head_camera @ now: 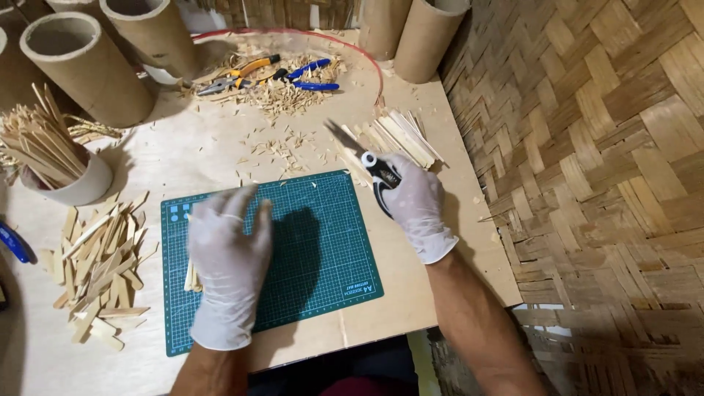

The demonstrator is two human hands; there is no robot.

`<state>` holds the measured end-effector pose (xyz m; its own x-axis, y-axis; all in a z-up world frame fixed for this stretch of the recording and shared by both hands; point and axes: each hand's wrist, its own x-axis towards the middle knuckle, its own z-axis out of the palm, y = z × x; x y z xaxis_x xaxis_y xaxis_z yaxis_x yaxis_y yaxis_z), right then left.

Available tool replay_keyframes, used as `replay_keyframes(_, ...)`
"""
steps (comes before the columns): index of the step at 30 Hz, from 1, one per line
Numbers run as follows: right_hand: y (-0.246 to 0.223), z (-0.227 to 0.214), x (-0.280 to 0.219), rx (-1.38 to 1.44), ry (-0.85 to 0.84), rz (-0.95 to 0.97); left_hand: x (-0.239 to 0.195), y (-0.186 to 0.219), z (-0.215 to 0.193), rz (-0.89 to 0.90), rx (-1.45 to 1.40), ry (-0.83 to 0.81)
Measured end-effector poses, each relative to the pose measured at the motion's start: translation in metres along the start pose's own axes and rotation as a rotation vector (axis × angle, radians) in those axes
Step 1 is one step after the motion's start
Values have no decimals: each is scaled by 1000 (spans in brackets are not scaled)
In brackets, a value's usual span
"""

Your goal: Cutting thin wooden strips to a uniform length using scissors on a cutting mat in a workshop environment.

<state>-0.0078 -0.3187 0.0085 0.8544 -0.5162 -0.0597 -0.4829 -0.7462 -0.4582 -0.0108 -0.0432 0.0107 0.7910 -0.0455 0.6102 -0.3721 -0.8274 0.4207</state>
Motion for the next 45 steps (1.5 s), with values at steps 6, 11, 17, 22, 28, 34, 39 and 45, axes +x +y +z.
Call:
replay_keyframes(6,-3,-8,4,-61,-93,84,-19,7,18,55,112,-290)
replay_keyframes(11,-1,-14,5,-52,-77,117,-28,-5,19,-84,268,-447)
replay_keyframes(17,0,-24,8,57,-37,133,-19,0,5,-257,298,-515)
replay_keyframes(22,13,-15,10,224,-32,96,-1,23,0,-282,15,-540)
replay_keyframes(28,1,-19,-4,1000,-175,-58,20,61,13,-605,-825,-547)
replay_keyframes(34,-10,-3,-16,1055,-256,-139,38,77,26,-971,-1249,-407)
replay_keyframes(39,-20,-10,-32,1019,-322,-123,30,70,42,-1013,-1294,-293)
replay_keyframes(45,-12,-9,-23,964,-202,-109,17,49,67,-967,-1232,-331)
